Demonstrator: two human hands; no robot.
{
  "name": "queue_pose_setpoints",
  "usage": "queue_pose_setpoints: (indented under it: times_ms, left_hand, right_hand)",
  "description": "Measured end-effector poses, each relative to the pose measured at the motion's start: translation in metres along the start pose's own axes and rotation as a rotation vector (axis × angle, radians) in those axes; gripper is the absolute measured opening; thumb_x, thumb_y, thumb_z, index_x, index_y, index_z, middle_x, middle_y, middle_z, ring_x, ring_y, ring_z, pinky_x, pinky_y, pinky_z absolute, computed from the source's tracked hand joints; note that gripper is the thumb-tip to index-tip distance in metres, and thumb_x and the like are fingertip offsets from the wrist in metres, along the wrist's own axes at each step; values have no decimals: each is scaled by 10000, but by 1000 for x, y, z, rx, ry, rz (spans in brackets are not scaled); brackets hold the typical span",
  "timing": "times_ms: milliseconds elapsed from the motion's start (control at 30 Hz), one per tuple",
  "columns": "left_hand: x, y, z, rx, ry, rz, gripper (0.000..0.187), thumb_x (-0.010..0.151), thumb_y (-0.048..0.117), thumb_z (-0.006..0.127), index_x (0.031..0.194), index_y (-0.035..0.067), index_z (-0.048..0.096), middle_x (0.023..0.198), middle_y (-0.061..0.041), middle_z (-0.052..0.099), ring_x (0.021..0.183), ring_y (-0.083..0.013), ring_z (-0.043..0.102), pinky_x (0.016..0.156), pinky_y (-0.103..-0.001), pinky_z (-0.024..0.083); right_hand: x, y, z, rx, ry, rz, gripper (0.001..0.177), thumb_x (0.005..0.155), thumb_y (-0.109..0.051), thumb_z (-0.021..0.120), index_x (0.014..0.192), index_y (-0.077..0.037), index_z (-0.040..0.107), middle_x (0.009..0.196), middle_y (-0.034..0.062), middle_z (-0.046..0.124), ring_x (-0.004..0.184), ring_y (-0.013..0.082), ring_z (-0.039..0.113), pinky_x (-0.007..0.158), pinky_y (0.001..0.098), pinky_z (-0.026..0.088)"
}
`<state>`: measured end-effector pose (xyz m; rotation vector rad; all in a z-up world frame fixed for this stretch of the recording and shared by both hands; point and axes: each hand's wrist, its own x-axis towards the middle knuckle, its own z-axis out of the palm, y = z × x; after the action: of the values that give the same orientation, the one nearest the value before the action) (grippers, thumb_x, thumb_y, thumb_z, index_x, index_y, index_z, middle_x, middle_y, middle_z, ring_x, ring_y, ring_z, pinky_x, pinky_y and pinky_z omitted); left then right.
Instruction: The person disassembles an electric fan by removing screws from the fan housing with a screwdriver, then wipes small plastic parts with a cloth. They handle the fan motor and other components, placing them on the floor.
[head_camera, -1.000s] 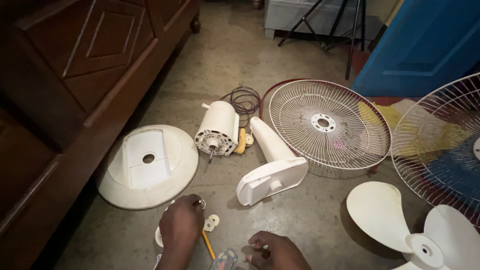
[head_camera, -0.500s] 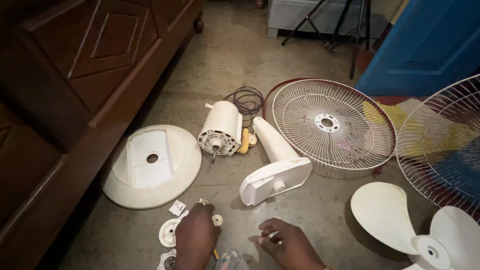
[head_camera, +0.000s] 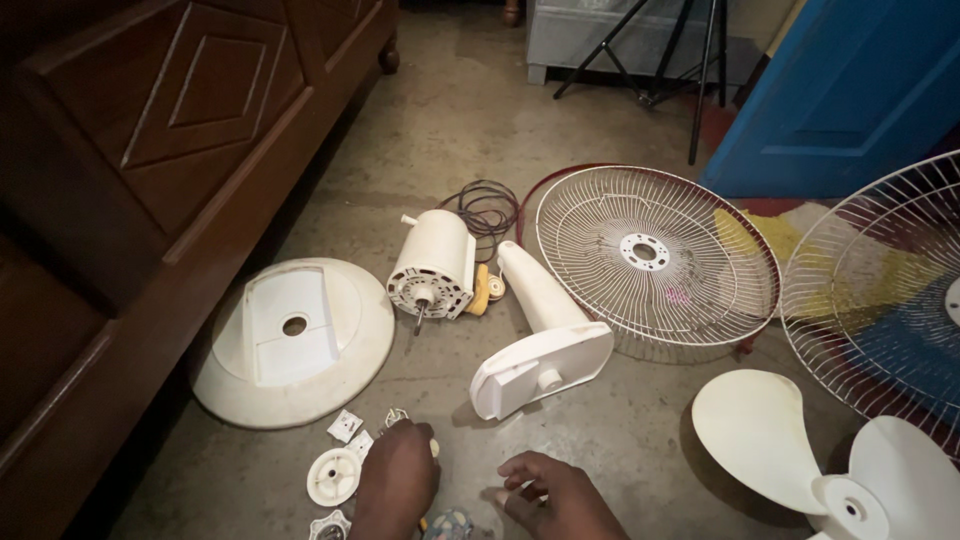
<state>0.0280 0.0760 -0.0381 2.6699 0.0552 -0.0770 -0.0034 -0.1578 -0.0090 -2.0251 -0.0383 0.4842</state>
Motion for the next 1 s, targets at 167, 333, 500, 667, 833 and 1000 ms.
queue_pose_setpoints:
  times_ms: [167, 333, 500, 667, 833, 1000]
  left_hand:
    - [-1, 4, -7, -26, -28, -76, 102, 848, 103, 641, 925, 90, 706, 1002, -155, 690, 1004, -358, 666, 889, -472, 534]
    - [-1, 13, -24, -9, -146, -102, 172, 848, 161, 686, 996, 77, 713, 1069, -157, 707, 1064, -335, 673, 940, -430, 539]
    - [-12, 28, -36, -180, 17, -17, 408, 717, 125, 811, 1113, 87, 724, 1101, -170, 700, 1025, -365, 657, 887, -455, 525]
    - [-16, 53, -47, -485, -126, 75, 425, 709, 90, 820, 1126, 153, 764, 948, -160, 752, 823, -305, 752, 781, -382, 599]
    - [-32, 86, -53, -562, -105, 265, 377, 672, 43, 847, 1029, 98, 740, 928, -126, 733, 813, -244, 731, 705, -343, 596]
    - [-36, 94, -62, -654, 20, 267, 371, 677, -5, 843, 1022, 90, 748, 892, -92, 732, 769, -207, 723, 688, -318, 587]
  right_hand:
    - [-3, -6, 0, -36, 8, 62, 323, 814, -229, 853, 1079, -94, 726, 931, 37, 766, 821, 116, 710, 807, 288, 596]
    - [0, -5, 1, -30, 21, 61, 352, 805, -228, 864, 1108, -103, 736, 930, 46, 767, 823, 120, 714, 810, 295, 598]
    - [5, 9, 1, 32, 28, 1, 320, 827, -236, 828, 1092, -93, 721, 911, 47, 786, 840, 115, 755, 826, 287, 618]
    - [22, 23, 2, 279, 34, 82, 331, 906, -180, 699, 1228, -113, 663, 969, 20, 738, 879, 118, 732, 817, 292, 614]
    - [23, 25, -6, 682, -55, 148, 395, 989, -147, 583, 1370, -82, 658, 1006, 37, 727, 811, 134, 623, 707, 289, 494]
    - [13, 3, -15, 774, -78, 137, 417, 946, -74, 597, 1358, -24, 628, 1123, 23, 741, 998, 106, 676, 876, 284, 559]
